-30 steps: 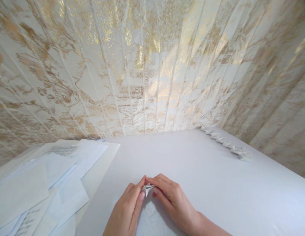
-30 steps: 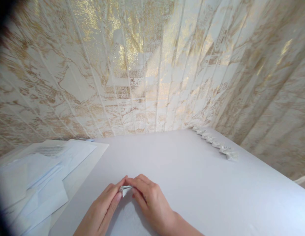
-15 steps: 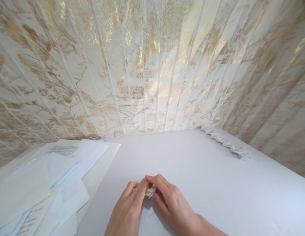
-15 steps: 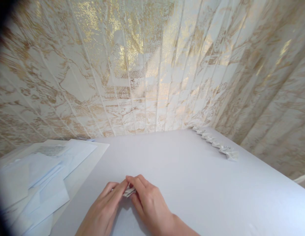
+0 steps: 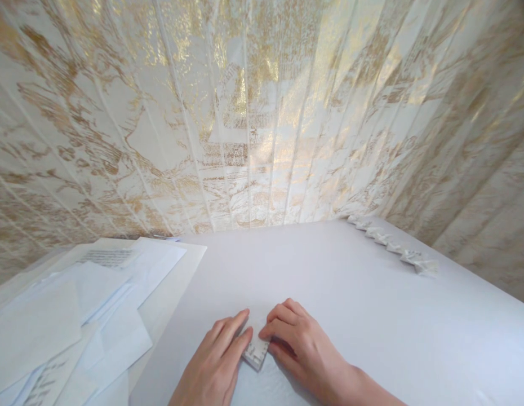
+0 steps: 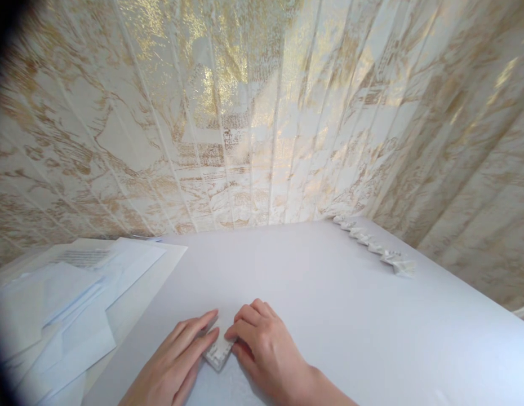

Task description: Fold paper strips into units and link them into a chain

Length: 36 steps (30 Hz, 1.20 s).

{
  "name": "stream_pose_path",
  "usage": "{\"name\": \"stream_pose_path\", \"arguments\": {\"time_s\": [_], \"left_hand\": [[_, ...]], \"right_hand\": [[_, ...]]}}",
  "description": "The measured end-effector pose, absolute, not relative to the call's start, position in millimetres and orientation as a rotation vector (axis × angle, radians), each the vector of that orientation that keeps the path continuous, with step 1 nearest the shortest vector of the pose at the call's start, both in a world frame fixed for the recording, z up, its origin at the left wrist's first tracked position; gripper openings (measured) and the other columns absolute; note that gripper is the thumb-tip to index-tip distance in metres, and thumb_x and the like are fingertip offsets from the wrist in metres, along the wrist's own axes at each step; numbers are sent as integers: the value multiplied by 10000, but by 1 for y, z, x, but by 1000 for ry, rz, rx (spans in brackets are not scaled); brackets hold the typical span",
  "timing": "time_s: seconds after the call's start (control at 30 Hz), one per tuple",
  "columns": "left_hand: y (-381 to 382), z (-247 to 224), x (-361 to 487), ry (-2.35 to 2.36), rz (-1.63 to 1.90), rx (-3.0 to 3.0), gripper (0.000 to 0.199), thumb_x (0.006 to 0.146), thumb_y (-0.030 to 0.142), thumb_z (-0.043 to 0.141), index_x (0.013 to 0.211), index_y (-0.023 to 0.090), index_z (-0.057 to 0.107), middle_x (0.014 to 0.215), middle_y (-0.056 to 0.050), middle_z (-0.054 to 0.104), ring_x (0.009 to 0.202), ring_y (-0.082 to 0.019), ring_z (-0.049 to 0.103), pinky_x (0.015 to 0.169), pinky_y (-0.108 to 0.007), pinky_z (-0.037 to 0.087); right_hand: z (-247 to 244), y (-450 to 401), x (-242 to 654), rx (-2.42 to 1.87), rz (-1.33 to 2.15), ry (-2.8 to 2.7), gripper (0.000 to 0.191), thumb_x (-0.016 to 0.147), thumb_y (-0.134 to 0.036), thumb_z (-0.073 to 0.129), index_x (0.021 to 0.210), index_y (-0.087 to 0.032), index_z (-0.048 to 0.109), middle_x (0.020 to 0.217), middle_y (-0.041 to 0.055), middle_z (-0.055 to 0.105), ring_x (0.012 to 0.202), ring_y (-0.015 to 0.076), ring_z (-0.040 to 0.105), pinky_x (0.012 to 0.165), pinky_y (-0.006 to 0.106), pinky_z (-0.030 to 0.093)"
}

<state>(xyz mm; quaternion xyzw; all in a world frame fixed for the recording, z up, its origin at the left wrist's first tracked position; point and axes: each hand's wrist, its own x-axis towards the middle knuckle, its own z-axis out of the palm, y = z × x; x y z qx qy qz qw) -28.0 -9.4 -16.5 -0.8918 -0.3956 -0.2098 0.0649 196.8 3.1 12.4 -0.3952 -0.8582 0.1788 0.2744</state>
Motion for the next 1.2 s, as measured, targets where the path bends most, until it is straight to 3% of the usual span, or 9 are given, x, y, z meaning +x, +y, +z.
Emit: {"name": "stream_pose_path", "arguments": {"time_s": [0.1,0.33,0.5,0.67,0.77,0.97,1.2], "left_hand": [[-12,-17,-38,-1157,-644,-2714,315,909,121,469,1184,215,592,1297,-87,617,1127,-190,613,932,-279,555],[-16,-15,-40,-1116,-693,-2692,323,860,184,609,1180,176,567,1091,-63,674,953,-197,640,843,-273,551],[-14,-4,-28,-1302,-679,-2819,86,878,151,622,911,218,581,960,-13,635,881,-192,589,763,-312,509],[-14,3,-25,-1263,-652,-2878,106,947,149,518,956,227,589,974,-13,634,905,-206,555,763,-344,456],[-13,2,-24,-1350,-697,-2846,173,974,154,457,862,208,577,883,-17,616,838,-206,544,724,-353,441],[-11,-1,-21,-1668,-730,-2781,186,980,207,451,822,205,550,888,-24,580,857,-212,543,754,-373,444],[-8,-1,-20,-1765,-731,-2773,197,972,263,460,806,205,546,895,-30,556,865,-229,526,762,-401,439]], "right_hand": [[12,2,196,-1042,404,-2366,187,897,-55,584,939,-220,661,882,23,634,824,186,510,757,297,429],[12,3,195,-1032,322,-2357,126,905,-102,625,874,-212,677,845,17,649,808,180,515,736,285,417],[11,3,196,-1019,343,-2358,143,913,-105,618,825,-206,666,832,11,646,802,174,513,733,288,409],[11,3,197,-979,280,-2453,181,967,-136,533,854,-203,657,831,29,647,799,190,512,729,320,396],[12,4,198,-995,300,-2417,188,959,-120,527,839,-198,649,817,28,638,788,185,512,736,322,396],[14,10,192,-1266,499,-2275,157,866,-60,636,769,-182,615,797,0,619,791,169,523,764,305,404],[21,16,180,-1465,412,-2398,118,874,-110,659,775,-166,627,840,1,649,816,157,566,768,281,396]]}}
